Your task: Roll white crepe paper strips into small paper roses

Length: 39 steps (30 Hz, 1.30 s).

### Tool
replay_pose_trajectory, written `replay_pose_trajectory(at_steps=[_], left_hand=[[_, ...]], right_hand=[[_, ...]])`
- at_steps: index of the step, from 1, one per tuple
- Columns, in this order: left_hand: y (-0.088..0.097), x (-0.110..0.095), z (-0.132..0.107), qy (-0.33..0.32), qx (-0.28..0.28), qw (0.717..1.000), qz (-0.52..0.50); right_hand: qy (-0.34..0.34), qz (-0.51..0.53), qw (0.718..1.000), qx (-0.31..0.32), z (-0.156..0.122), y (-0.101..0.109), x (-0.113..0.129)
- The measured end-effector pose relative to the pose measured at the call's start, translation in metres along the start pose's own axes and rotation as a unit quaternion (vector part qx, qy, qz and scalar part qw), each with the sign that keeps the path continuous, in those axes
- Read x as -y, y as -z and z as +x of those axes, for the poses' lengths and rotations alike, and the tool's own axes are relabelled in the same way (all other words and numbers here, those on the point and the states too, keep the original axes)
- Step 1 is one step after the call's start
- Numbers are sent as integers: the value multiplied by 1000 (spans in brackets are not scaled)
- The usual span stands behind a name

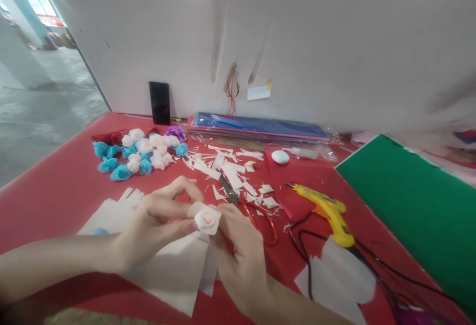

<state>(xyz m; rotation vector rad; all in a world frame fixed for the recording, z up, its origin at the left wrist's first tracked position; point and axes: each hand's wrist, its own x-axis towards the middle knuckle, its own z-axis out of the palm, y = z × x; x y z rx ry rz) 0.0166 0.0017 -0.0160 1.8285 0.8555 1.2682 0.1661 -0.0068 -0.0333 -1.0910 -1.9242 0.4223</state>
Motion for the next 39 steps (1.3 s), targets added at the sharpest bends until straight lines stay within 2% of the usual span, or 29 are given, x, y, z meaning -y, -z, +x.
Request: replay_pose_trajectory(at_steps=[11,17,22,30,36,39], left_hand=[[-3,4,-2,6,-10,1000,-5],[-3,1,-4,26,-3,999,-45],[-1,-3,-3,34,-6,998,-52],[3,-7,2,96,20,994,-37],[2,-8,2,118,16,991,-63],[3,-8,3,137,20,985,-100]], right_hand=[[-39,41,998,-28,-7,-5,-4],[-8,63,998,-24,-6,-3,-2],[-14,49,999,1,-3,2,5],[-9,-6,999,-39,2,1,9],[-15,32,999,-30,1,0,9],[-30,71,997,-6,1,0,8]])
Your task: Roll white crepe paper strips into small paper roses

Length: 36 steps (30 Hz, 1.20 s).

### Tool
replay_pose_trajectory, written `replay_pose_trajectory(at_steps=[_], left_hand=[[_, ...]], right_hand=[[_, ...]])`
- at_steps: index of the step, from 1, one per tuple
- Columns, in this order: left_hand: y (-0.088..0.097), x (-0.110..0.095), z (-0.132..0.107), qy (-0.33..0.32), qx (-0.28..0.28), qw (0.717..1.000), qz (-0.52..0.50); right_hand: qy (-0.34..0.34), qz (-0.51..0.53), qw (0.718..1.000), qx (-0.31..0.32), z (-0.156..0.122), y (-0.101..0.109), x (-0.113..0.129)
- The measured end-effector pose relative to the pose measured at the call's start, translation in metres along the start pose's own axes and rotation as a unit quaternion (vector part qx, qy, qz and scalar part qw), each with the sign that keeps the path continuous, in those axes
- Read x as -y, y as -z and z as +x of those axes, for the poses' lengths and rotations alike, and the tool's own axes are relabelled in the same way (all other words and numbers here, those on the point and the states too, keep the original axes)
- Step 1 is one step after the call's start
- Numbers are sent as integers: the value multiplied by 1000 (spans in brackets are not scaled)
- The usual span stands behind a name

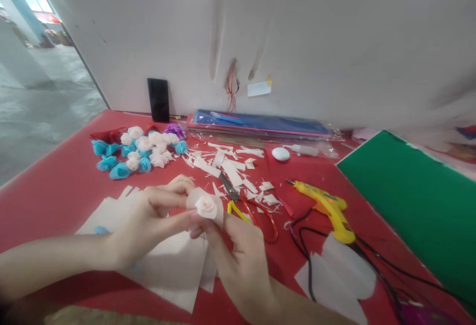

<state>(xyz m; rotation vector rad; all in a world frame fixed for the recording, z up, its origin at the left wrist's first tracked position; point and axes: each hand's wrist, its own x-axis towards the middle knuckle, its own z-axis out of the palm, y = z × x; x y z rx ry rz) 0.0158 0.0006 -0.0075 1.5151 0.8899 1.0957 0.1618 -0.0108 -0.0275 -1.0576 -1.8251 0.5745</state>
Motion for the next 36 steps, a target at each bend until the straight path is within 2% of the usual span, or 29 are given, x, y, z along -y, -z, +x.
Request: replay_pose_trajectory(at_steps=[4,7,9,15,20,28,36], left_hand=[[3,3,1,28,65,988,-134],[4,7,3,27,93,968,-231],[5,8,4,24,102,961,-258],[7,5,8,39,77,982,-166],[5,1,8,46,37,987,-151],[6,-1,5,31,41,992,-113],[5,-2,4,12,42,992,-116]], right_hand=[[-53,118,991,39,0,4,-5],[-109,211,970,61,-1,6,-9],[-132,262,953,80,-2,8,-11],[-162,335,921,114,-4,6,-14],[-141,332,922,140,-4,5,-11],[-138,348,914,158,-9,9,-11],[-149,360,904,177,-6,9,-10]])
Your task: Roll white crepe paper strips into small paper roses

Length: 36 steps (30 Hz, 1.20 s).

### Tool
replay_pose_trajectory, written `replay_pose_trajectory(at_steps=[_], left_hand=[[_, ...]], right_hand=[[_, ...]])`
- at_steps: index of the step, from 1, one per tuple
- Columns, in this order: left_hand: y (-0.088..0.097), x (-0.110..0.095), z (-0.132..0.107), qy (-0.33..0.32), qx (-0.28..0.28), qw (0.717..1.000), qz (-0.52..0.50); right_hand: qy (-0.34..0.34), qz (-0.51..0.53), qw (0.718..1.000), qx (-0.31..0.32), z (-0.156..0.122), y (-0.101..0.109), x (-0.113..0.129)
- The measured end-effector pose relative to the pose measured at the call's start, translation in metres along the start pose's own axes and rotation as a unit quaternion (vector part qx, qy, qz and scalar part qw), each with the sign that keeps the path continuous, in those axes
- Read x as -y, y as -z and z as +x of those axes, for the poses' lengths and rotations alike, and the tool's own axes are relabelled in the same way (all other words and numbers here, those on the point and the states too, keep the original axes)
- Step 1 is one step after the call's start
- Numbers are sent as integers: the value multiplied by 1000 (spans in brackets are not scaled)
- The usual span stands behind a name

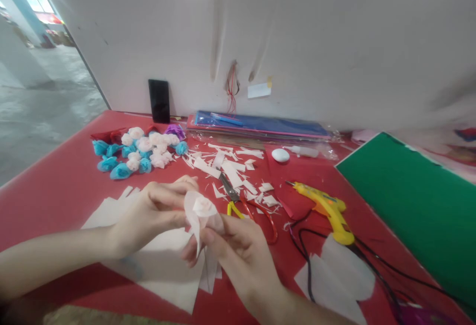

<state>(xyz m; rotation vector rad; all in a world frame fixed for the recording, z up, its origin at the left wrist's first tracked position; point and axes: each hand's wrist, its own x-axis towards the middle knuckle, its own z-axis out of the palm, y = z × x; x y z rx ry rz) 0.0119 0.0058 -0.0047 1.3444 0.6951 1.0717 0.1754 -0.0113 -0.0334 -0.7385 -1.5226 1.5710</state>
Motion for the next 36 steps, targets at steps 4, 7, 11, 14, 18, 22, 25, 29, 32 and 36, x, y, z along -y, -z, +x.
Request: replay_pose_trajectory(at_steps=[4,7,11,14,18,22,25,29,32,36], left_hand=[[0,2,0,7,-2,1000,-15],[0,3,0,24,-1,998,-50],[-1,5,0,24,-8,998,-51],[-1,6,-1,-2,-22,1000,-10],[-1,9,-1,-29,-45,999,-3],[-1,16,-3,-47,-66,997,-9],[-2,20,-5,-64,-76,995,16],[-5,22,-6,-63,-105,991,52],[-5,23,-6,-78,-116,987,76],[-6,23,-5,-101,-110,985,86]], right_hand=[[-23,48,998,29,0,0,2],[-48,74,995,42,-2,1,2],[-48,65,996,47,1,0,3],[-5,-19,999,31,8,-4,8],[46,-171,984,-5,9,-7,15],[108,-296,948,-39,-1,0,10],[143,-328,932,-63,-3,0,5],[114,-342,924,-125,4,-9,6],[134,-351,914,-155,7,-13,9],[139,-348,912,-164,5,-11,10]])
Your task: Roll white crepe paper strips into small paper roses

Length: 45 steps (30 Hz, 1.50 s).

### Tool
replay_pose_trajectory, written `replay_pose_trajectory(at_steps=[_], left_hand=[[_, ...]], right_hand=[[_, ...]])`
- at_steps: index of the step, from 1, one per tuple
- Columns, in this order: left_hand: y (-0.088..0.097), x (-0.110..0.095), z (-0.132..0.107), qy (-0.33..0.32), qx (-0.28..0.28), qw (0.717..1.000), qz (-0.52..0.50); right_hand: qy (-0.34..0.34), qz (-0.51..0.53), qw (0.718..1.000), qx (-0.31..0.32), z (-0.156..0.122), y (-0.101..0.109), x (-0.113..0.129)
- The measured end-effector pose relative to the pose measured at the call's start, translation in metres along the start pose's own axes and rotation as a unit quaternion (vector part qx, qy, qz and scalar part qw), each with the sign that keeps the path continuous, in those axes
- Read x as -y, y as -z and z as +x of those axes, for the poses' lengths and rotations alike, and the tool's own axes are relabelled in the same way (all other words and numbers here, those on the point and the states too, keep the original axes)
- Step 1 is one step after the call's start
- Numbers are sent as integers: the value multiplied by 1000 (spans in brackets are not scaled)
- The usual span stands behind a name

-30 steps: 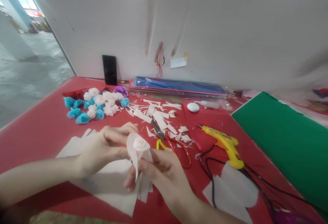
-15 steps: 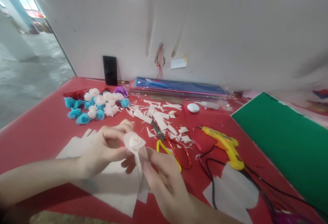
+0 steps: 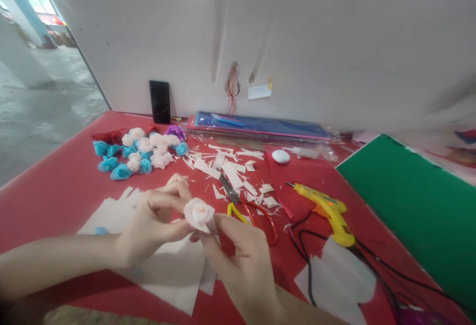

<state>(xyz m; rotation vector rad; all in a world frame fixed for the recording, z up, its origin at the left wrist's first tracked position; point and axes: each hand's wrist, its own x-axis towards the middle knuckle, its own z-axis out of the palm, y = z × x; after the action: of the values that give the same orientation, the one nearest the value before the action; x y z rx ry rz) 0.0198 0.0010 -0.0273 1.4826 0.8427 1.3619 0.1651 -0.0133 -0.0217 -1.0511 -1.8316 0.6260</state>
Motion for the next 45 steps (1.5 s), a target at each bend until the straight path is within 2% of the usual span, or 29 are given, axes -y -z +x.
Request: replay_pose_trajectory(at_steps=[6,7,9,10,12,13,15,19,23,29,34,37,39,42,45], left_hand=[[5,-6,5,-14,36,999,38],[7,-7,7,-37,40,997,49],[13,-10,13,-132,42,984,107],[16,-12,16,-199,44,967,155],[21,-16,21,-335,60,903,262],[23,-19,22,-373,65,875,301],[26,-22,24,-408,62,845,342],[28,-21,22,-424,48,830,360],[30,-17,21,-425,50,821,377],[31,-18,21,-467,20,779,418],[29,-16,20,-486,-15,758,435],[26,-15,20,-490,-39,762,423],[24,-16,19,-478,-46,775,410],[20,-21,14,-442,-48,796,412],[17,-25,9,-405,-32,799,444]], right_hand=[[-64,100,991,68,2,7,-4],[-80,133,985,78,3,8,-5],[-108,206,968,99,5,9,-8],[-118,238,958,108,6,10,-8],[-135,271,946,118,8,11,-8],[-141,269,945,122,8,12,-7],[-145,249,949,131,8,12,-4],[-145,237,950,140,7,12,-1],[-162,240,949,123,6,9,0],[-178,228,951,109,3,8,1],[-153,193,960,136,3,9,-1],[-115,151,972,136,3,9,-1],[-81,108,984,118,5,8,2],[-17,25,998,64,8,8,8],[49,-52,997,20,9,7,10]])
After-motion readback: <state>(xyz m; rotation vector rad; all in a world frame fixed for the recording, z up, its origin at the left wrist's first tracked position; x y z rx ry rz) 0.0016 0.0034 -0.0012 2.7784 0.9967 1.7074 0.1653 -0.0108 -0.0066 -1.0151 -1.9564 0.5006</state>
